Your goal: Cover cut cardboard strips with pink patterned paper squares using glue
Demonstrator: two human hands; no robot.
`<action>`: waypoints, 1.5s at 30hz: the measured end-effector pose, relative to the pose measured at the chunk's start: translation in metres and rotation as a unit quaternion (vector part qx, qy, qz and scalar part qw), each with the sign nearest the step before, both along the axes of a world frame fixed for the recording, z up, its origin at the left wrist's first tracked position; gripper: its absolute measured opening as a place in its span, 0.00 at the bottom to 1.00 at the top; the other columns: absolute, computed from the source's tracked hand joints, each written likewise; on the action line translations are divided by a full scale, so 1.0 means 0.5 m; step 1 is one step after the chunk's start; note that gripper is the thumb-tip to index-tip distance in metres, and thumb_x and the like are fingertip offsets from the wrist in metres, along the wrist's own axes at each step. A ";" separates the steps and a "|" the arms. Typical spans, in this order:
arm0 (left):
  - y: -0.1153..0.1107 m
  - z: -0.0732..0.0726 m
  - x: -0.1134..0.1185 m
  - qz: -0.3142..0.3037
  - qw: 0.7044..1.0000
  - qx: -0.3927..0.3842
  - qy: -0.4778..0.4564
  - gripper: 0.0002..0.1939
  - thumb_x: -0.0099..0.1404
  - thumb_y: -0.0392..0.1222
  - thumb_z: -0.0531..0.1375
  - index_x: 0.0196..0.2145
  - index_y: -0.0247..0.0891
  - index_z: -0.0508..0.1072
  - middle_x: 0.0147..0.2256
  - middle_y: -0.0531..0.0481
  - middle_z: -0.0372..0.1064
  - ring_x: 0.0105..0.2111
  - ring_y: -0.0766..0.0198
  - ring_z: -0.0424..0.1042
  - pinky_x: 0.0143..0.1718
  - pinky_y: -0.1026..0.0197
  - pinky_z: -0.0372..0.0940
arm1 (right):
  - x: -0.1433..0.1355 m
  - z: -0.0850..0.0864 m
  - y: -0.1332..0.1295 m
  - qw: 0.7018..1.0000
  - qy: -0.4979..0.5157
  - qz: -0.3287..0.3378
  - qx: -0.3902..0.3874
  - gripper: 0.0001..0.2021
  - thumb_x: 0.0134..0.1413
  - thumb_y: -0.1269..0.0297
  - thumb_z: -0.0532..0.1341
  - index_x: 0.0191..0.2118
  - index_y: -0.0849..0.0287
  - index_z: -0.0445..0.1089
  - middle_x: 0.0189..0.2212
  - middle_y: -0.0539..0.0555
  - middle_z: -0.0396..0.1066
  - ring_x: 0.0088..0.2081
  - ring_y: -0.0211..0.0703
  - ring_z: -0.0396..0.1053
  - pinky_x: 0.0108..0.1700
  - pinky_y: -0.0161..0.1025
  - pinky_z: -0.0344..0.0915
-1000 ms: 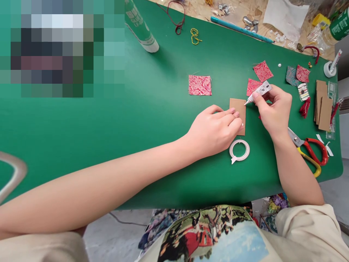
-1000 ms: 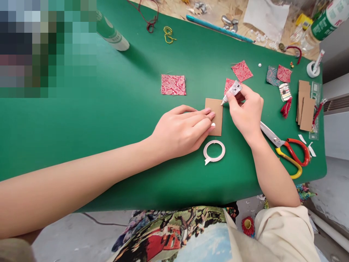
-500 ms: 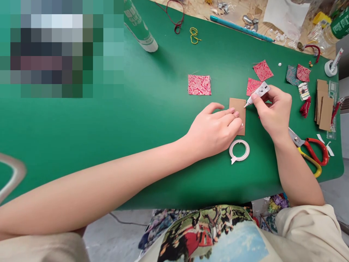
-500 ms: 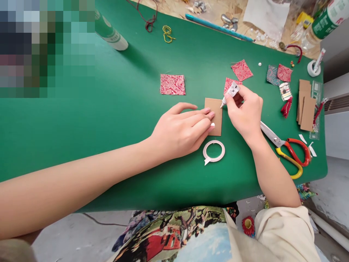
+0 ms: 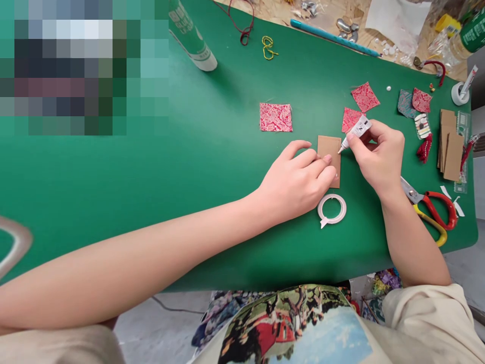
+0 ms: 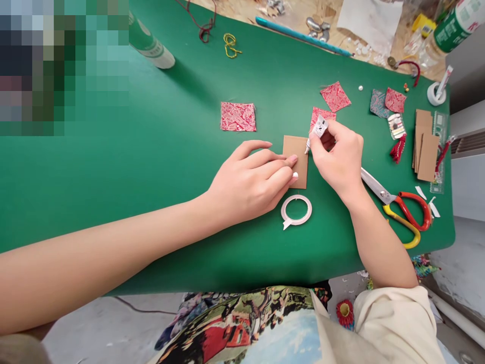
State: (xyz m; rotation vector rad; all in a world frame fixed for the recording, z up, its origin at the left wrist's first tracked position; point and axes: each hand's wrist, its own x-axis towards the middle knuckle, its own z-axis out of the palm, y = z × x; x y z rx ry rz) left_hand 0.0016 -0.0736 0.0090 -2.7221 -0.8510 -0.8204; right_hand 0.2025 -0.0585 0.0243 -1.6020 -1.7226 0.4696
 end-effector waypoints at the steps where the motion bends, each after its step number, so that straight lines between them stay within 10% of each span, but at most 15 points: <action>1: 0.000 0.000 0.000 -0.002 1.000 0.003 -0.001 0.15 0.75 0.34 0.52 0.33 0.40 0.77 0.33 0.48 0.81 0.35 0.60 0.74 0.50 0.51 0.70 | -0.001 0.000 0.000 1.000 -0.001 -0.001 -0.002 0.13 0.61 0.54 0.64 0.27 0.52 0.68 0.24 0.50 0.72 0.35 0.48 0.76 0.43 0.46 0.76; 16: -0.001 0.006 0.000 -0.024 0.998 0.040 -0.031 0.12 0.74 0.32 0.56 0.30 0.37 0.73 0.37 0.46 0.82 0.32 0.63 0.77 0.48 0.52 0.73 | -0.018 0.016 -0.003 0.998 0.052 -0.027 -0.001 0.09 0.52 0.69 0.65 0.24 0.54 0.69 0.21 0.47 0.69 0.24 0.40 0.67 0.29 0.40 0.66; 29: -0.001 0.012 -0.002 -0.030 0.998 0.053 0.003 0.16 0.75 0.31 0.53 0.29 0.37 0.71 0.34 0.47 0.81 0.31 0.64 0.76 0.46 0.54 0.73 | -0.042 -0.035 0.015 0.991 0.132 0.000 0.025 0.17 0.63 0.43 0.63 0.39 0.53 0.76 0.36 0.51 0.78 0.43 0.47 0.79 0.46 0.46 0.78; 45: -0.013 0.027 -0.006 -0.047 0.996 0.063 0.034 0.10 0.74 0.31 0.56 0.33 0.32 0.73 0.43 0.33 0.82 0.39 0.56 0.82 0.45 0.53 0.75 | -0.041 -0.044 0.018 0.995 0.101 0.006 0.026 0.15 0.63 0.46 0.63 0.39 0.52 0.77 0.35 0.50 0.80 0.38 0.46 0.80 0.45 0.46 0.78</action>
